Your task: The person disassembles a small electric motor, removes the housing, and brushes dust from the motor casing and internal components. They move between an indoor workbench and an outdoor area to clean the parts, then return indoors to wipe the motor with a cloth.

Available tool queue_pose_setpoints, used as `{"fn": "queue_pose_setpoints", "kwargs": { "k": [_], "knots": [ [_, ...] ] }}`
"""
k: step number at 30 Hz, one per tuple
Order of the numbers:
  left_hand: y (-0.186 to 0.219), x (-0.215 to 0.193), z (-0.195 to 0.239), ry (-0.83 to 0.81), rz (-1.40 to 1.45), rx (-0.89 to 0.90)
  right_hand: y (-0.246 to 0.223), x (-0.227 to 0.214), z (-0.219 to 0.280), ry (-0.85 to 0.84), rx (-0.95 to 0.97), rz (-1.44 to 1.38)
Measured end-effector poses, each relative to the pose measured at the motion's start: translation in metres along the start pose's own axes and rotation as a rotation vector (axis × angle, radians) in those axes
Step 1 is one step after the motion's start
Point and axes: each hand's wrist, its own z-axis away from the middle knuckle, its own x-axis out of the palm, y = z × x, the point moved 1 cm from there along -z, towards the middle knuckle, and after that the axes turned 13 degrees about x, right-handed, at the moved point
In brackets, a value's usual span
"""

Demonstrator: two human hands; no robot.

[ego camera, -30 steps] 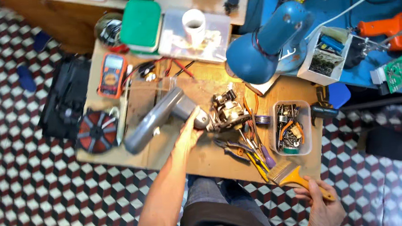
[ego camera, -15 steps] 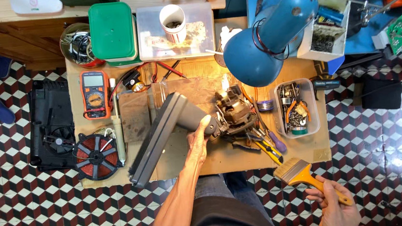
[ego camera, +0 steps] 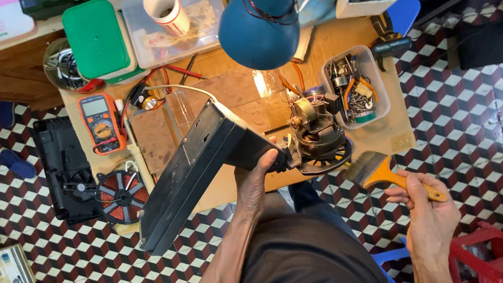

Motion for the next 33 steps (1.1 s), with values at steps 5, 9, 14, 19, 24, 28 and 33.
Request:
{"fn": "queue_pose_setpoints", "kwargs": {
  "k": [5, 9, 14, 19, 24, 28, 33],
  "knots": [
    [-0.004, 0.024, 0.014, -0.061, 0.120, -0.089, 0.010, -0.026, -0.001, 0.074, 0.029, -0.023],
    [-0.006, 0.050, 0.028, -0.135, 0.091, -0.176, 0.021, -0.054, 0.005, 0.162, 0.048, -0.053],
    [-0.021, 0.115, 0.063, -0.180, 0.122, -0.257, 0.033, -0.109, 0.005, 0.234, 0.048, 0.038],
    [-0.081, 0.215, 0.103, -0.299, 0.123, -0.322, 0.047, -0.214, -0.011, 0.388, 0.096, 0.209],
    [-0.171, 0.342, 0.150, -0.377, 0.170, -0.385, 0.053, -0.365, -0.037, 0.509, 0.095, 0.052],
    [-0.215, 0.440, 0.182, -0.478, 0.105, -0.371, 0.031, -0.475, -0.060, 0.619, 0.018, -0.193],
    [-0.275, 0.573, 0.197, -0.506, 0.164, -0.409, -0.002, -0.586, -0.119, 0.696, -0.071, -0.607]
  ]
}}
